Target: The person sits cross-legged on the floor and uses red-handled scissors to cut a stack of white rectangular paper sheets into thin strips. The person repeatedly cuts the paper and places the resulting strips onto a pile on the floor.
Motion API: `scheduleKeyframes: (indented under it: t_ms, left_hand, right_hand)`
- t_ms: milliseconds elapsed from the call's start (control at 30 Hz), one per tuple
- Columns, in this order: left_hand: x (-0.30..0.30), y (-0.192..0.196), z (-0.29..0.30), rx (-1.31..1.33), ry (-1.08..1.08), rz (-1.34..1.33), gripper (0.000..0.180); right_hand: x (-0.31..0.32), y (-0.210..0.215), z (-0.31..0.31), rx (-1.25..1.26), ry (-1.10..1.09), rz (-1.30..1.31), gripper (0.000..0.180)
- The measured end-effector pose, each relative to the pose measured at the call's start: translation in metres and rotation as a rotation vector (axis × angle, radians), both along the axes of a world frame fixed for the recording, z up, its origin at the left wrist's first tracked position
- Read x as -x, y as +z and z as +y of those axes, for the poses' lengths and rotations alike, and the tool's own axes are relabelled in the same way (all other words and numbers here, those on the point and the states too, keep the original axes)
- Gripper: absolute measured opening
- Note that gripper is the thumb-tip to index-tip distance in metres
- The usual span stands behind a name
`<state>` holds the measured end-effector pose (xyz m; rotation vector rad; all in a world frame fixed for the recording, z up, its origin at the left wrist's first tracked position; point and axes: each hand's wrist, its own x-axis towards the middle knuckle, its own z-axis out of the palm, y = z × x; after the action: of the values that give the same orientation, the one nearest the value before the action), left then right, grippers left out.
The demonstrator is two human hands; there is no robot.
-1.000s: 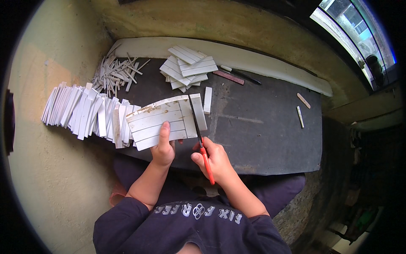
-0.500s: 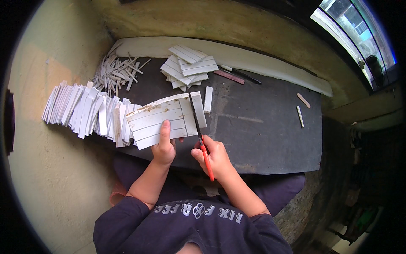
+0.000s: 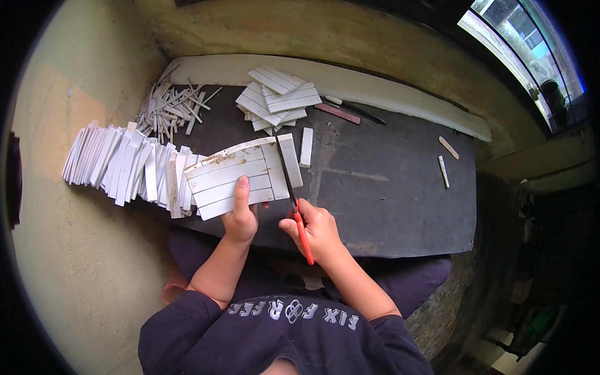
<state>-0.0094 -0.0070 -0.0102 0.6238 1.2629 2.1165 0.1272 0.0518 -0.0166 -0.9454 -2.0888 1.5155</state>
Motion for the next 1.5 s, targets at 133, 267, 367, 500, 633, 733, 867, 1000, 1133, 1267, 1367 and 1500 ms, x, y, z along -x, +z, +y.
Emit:
scheduleKeyframes:
  t_ms: [133, 267, 367, 500, 633, 733, 867, 1000, 1133, 1267, 1367, 1500]
  left_hand:
    - [0.001, -0.001, 0.001, -0.022, -0.020, -0.006, 0.020]
    - [0.001, -0.001, 0.001, -0.017, -0.027, -0.023, 0.021]
    - [0.001, -0.002, 0.002, -0.018, -0.039, -0.020, 0.021]
    - [0.002, -0.002, 0.002, -0.020, -0.046, -0.018, 0.021]
    - [0.002, -0.001, 0.002, -0.006, -0.046, -0.032, 0.021]
    - [0.003, -0.002, 0.003, 0.004, -0.058, -0.052, 0.022]
    - [-0.002, -0.003, 0.003, 0.028, -0.052, -0.041, 0.022]
    - [-0.001, -0.003, 0.004, 0.021, -0.029, -0.057, 0.023]
    - [0.009, -0.003, -0.005, -0.028, -0.116, -0.075, 0.032]
    - [0.016, 0.007, -0.008, -0.085, -0.073, -0.174, 0.038]
    - [0.019, 0.020, -0.007, -0.107, -0.053, -0.172, 0.038]
    - [0.015, 0.021, -0.004, -0.133, -0.075, -0.140, 0.031]
  right_hand:
    - [0.001, 0.000, 0.000, -0.013, -0.005, -0.016, 0.051]
    - [0.000, -0.004, 0.000, -0.018, -0.008, 0.006, 0.051]
    - [0.000, -0.004, 0.000, -0.014, -0.010, 0.030, 0.051]
    - [0.001, -0.004, 0.000, -0.013, -0.015, 0.041, 0.052]
    - [0.001, -0.004, 0.000, 0.001, -0.014, 0.039, 0.050]
    - [0.001, -0.006, 0.001, 0.021, -0.007, 0.031, 0.050]
    - [0.004, -0.006, 0.004, 0.066, -0.077, 0.066, 0.050]
    - [-0.001, -0.010, 0.007, 0.049, -0.027, 0.025, 0.046]
    - [-0.003, 0.007, 0.007, 0.148, 0.033, 0.020, 0.044]
    - [-0.015, 0.016, 0.008, 0.130, 0.164, 0.027, 0.055]
    - [-0.021, 0.025, 0.005, 0.157, 0.268, -0.014, 0.069]
    - [-0.017, 0.027, 0.000, 0.047, 0.287, -0.020, 0.081]
